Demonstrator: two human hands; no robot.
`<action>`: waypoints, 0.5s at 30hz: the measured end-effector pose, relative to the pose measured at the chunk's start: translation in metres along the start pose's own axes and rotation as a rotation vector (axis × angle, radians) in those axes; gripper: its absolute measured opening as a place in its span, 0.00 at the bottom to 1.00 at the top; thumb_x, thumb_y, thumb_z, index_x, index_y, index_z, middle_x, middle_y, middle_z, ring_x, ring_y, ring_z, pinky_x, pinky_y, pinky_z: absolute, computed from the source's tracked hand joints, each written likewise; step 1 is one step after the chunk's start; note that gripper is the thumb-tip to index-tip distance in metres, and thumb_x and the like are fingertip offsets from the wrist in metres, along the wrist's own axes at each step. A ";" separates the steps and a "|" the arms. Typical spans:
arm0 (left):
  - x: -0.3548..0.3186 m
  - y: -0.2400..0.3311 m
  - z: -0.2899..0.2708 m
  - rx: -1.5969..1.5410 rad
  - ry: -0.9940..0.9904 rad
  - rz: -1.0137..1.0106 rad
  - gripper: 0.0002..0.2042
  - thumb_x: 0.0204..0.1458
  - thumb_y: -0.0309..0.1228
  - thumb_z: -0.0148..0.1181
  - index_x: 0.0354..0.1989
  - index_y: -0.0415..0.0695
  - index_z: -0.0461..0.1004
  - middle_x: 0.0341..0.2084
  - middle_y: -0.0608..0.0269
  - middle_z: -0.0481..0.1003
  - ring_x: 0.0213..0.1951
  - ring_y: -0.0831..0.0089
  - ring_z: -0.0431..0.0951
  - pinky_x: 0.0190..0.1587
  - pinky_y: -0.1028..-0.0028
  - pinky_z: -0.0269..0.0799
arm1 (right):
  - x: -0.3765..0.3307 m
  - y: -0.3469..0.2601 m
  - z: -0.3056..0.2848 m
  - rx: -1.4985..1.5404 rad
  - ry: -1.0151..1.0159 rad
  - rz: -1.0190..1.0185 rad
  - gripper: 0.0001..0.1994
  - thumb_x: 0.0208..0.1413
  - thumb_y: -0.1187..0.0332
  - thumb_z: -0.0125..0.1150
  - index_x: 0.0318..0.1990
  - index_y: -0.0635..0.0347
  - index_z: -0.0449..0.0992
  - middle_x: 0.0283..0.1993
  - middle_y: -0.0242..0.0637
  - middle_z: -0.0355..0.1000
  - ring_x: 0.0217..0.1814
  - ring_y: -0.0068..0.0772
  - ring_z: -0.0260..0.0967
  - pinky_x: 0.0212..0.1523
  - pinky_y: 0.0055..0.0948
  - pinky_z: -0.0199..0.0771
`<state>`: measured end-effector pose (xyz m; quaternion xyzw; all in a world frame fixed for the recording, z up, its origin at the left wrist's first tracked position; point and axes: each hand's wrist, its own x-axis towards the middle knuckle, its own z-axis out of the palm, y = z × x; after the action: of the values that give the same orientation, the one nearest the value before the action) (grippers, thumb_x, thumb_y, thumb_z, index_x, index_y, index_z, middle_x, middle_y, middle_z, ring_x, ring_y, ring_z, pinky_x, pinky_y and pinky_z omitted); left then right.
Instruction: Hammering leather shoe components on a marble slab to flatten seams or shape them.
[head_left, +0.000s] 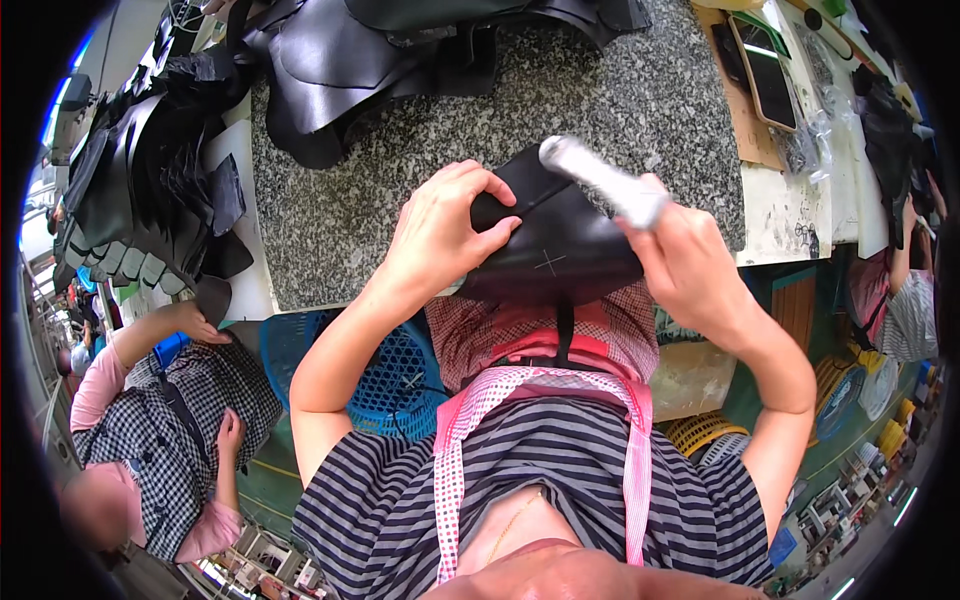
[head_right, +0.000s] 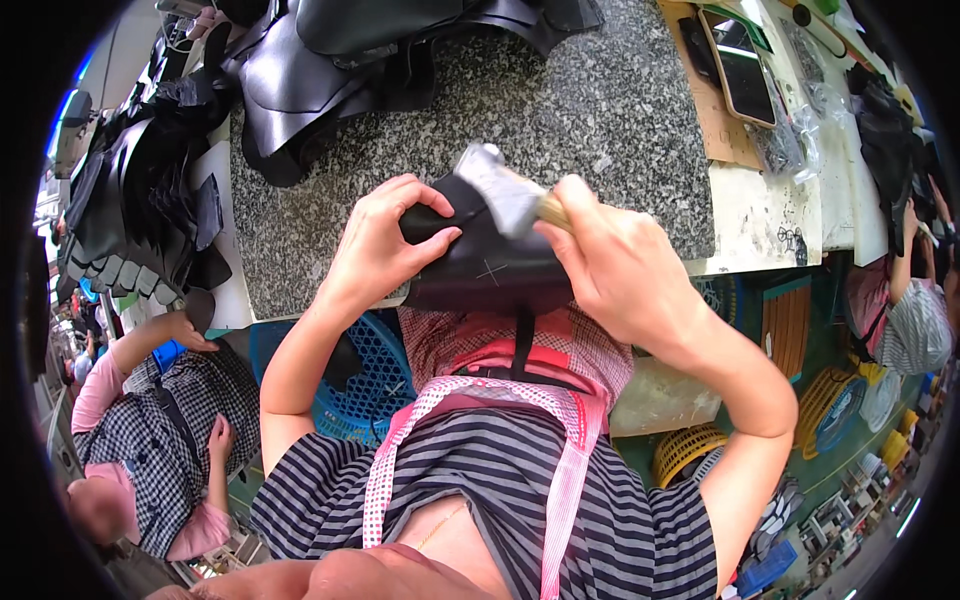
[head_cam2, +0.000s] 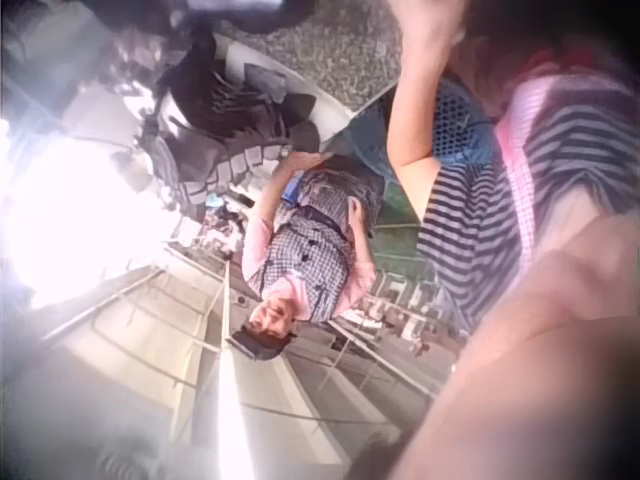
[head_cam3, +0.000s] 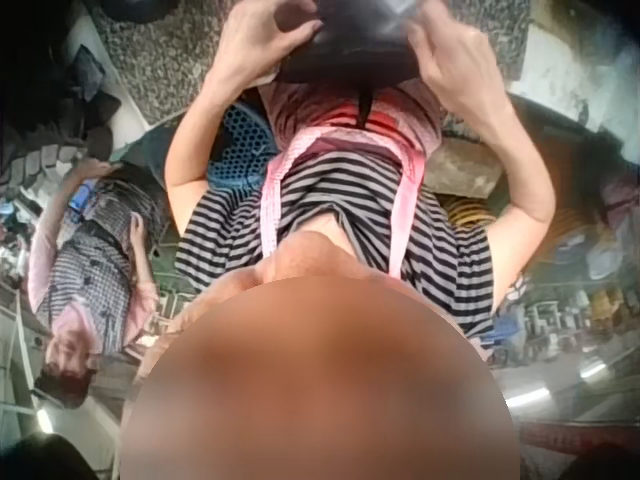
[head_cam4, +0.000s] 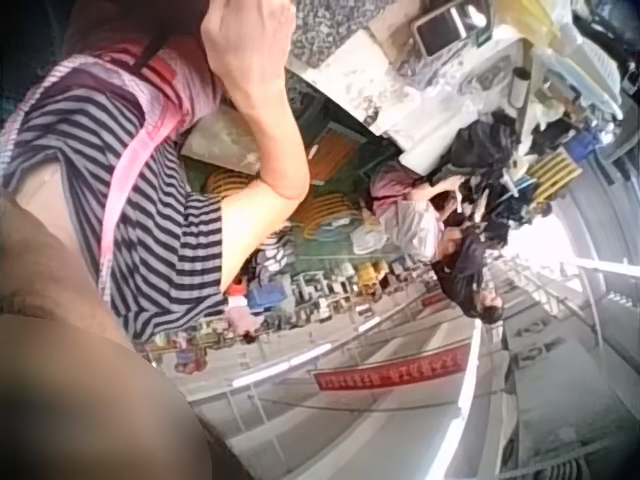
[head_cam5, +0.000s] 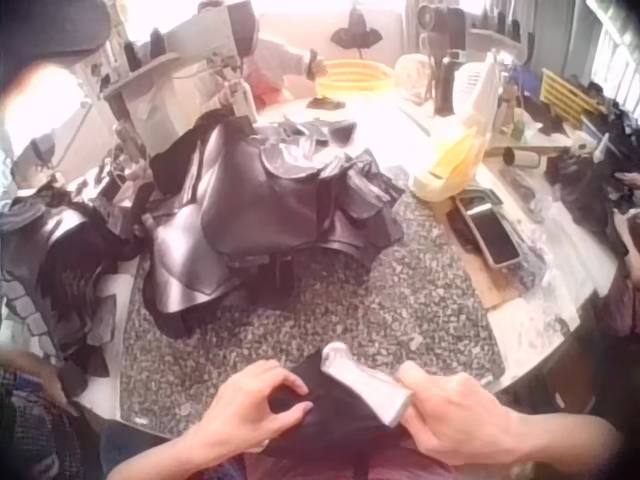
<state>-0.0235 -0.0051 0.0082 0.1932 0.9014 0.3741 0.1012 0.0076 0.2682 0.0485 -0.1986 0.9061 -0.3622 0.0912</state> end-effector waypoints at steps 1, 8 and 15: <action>0.000 -0.001 0.001 -0.021 0.000 -0.018 0.13 0.47 0.29 0.75 0.38 0.43 0.79 0.36 0.56 0.78 0.46 0.53 0.80 0.49 0.60 0.76 | -0.002 0.000 0.001 0.024 0.112 -0.039 0.11 0.68 0.68 0.58 0.45 0.64 0.63 0.28 0.55 0.75 0.32 0.66 0.76 0.31 0.55 0.73; -0.008 -0.014 0.001 -0.118 0.087 0.138 0.08 0.48 0.20 0.74 0.37 0.41 0.84 0.33 0.59 0.79 0.35 0.66 0.83 0.39 0.71 0.77 | -0.017 0.009 0.028 0.042 -0.102 0.099 0.11 0.69 0.67 0.57 0.46 0.64 0.63 0.25 0.57 0.74 0.31 0.67 0.76 0.30 0.58 0.72; -0.009 -0.011 -0.001 -0.115 0.071 0.103 0.10 0.48 0.23 0.74 0.40 0.40 0.84 0.33 0.57 0.78 0.38 0.60 0.82 0.40 0.66 0.77 | -0.007 0.009 0.013 0.028 -0.135 0.056 0.11 0.69 0.66 0.57 0.45 0.63 0.63 0.26 0.57 0.74 0.32 0.67 0.76 0.31 0.57 0.72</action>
<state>-0.0184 -0.0167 0.0009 0.2198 0.8702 0.4367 0.0607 0.0157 0.2691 0.0332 -0.1959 0.8979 -0.3581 0.1647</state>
